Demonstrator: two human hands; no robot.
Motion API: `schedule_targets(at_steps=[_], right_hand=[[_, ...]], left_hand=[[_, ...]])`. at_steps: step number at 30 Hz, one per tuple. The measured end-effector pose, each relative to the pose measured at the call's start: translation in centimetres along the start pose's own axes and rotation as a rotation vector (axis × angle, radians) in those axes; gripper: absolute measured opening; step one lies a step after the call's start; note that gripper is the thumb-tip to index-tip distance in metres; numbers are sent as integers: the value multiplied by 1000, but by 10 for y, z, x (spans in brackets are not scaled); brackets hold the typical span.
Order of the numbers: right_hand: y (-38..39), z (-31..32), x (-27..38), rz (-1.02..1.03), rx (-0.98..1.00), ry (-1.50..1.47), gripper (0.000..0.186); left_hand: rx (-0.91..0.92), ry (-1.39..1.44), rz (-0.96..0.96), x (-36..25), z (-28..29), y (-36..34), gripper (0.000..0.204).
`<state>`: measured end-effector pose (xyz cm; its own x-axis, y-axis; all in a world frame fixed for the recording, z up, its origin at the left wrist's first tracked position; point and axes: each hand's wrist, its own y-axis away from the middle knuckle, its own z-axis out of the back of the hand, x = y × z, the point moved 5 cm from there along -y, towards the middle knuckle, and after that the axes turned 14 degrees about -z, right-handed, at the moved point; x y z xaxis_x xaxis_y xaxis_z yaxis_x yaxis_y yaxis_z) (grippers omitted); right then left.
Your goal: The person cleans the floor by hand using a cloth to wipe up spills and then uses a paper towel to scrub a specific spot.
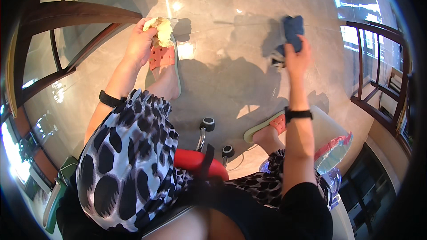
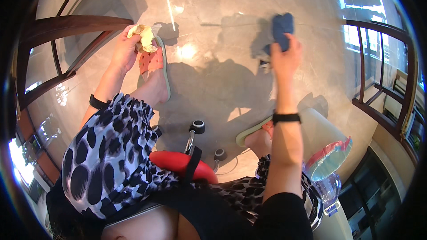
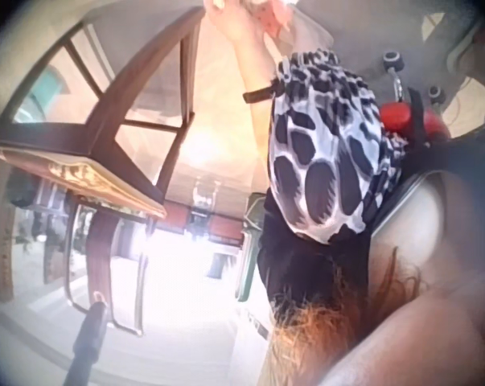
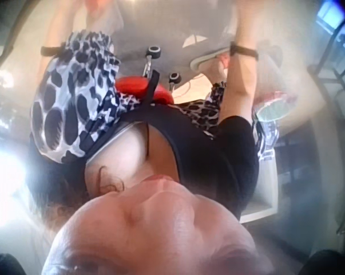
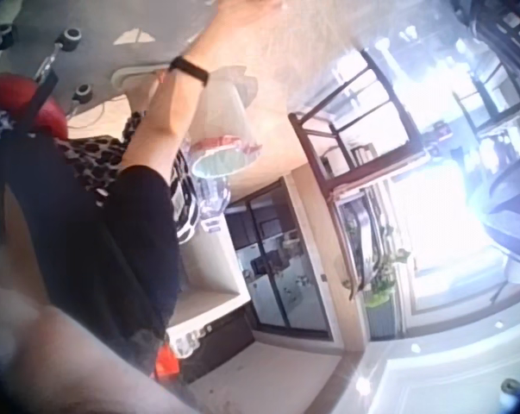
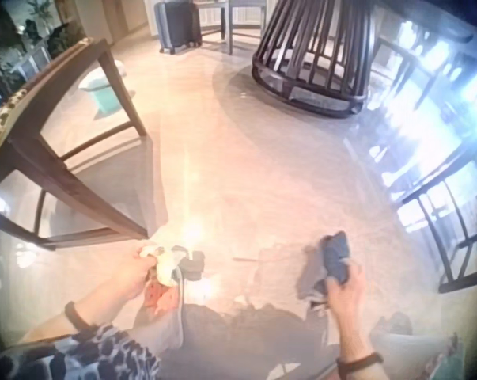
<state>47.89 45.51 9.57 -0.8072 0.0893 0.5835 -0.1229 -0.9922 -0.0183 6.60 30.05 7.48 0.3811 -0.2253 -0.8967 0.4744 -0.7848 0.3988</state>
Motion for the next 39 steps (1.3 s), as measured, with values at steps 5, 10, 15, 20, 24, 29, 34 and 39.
schedule_targets(at_steps=[5, 10, 15, 20, 24, 29, 34, 39], right_hand=[[139, -70, 91, 80, 359, 161, 45], [226, -153, 114, 375, 527, 357, 60], [112, -143, 52, 378, 361, 516, 50], [-18, -84, -24, 61, 249, 654, 54], [-59, -66, -47, -379, 216, 591, 53], [63, -141, 58, 116, 274, 582, 47], [176, -204, 152, 754, 637, 559, 55], [78, -219, 155, 616, 497, 505, 48]], left_hand=[[26, -29, 36, 11, -10, 8, 27], [42, -64, 61, 8, 0, 15, 29], [65, -189, 91, 11, 10, 25, 31], [-16, -113, 114, 17, 40, 32, 33], [16, -79, 144, 21, 22, 38, 30], [24, -59, 153, 20, 6, 31, 26], [148, -180, 108, 15, -30, 25, 28], [256, -392, 84, 21, -21, 30, 29]])
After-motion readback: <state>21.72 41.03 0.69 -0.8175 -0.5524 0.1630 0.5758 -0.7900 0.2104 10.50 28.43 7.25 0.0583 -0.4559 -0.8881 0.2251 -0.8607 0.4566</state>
